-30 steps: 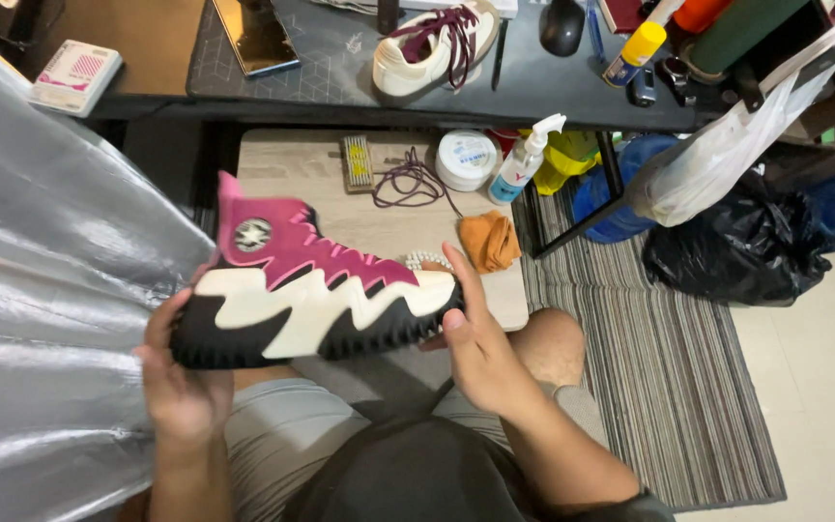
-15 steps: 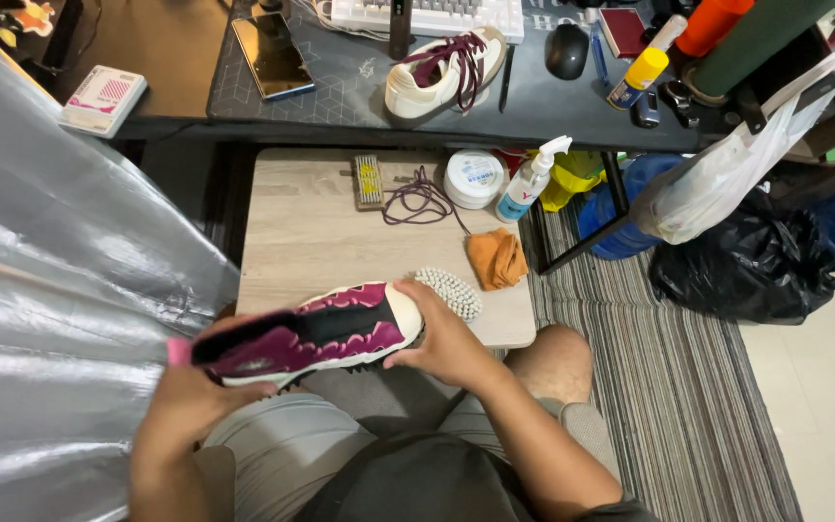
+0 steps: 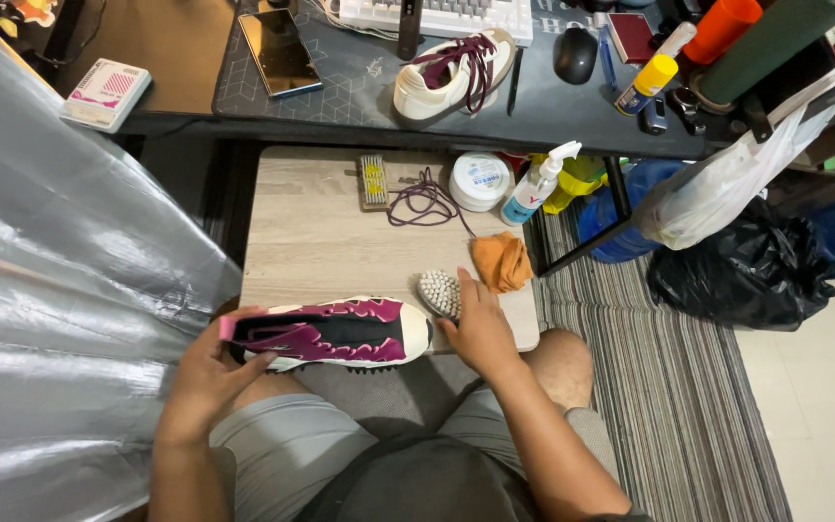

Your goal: The person cleans a high-top sneaker by first wiping the sole and upper with an orange cloth. They then spray a cleaning solution onto the shoe and scrub the upper and sole with a white brush. The person repeatedly scrubs different areas of the shoe, including the toe box and sides.

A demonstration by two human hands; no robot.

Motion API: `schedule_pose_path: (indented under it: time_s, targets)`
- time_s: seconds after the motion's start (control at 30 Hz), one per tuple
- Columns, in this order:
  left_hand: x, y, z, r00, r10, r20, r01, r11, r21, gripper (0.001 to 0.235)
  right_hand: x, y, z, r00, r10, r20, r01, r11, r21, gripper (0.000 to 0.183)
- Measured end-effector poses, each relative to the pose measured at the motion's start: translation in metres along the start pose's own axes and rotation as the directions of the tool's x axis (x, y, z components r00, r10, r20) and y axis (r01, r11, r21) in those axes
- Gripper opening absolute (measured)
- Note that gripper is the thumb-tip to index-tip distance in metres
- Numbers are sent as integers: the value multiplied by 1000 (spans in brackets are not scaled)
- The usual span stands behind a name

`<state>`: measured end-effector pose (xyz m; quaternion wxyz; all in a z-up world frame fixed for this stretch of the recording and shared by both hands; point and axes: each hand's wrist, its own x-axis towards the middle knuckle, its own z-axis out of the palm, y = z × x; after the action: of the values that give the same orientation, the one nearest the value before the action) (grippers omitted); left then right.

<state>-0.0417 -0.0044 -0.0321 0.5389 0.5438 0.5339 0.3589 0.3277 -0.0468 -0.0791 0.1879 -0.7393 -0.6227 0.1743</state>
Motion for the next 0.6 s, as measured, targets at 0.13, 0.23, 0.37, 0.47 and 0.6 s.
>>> schedule_pose_path:
  time_s: [0.13, 0.23, 0.37, 0.47, 0.6]
  targets:
    - [15, -18, 6, 994, 100, 53, -109, 975, 195, 68, 0, -9, -12, 1000, 0, -10, 1, 998, 63, 88]
    - [16, -17, 12, 986, 166, 10, -164, 965, 206, 109, 2, -40, -44, 989, 128, -75, -106, 962, 251, 94]
    - [22, -22, 14, 989, 150, 9, -149, 963, 226, 102, 33, -45, -49, 992, 48, -121, -12, 959, 282, 91]
    - [24, -23, 13, 985, 172, 11, -170, 961, 218, 101, 63, -57, -41, 980, -191, -54, 198, 954, 227, 87]
    - [26, -22, 8, 987, 158, 13, -156, 954, 256, 102, 102, -67, -11, 950, -279, 141, 268, 959, 93, 89]
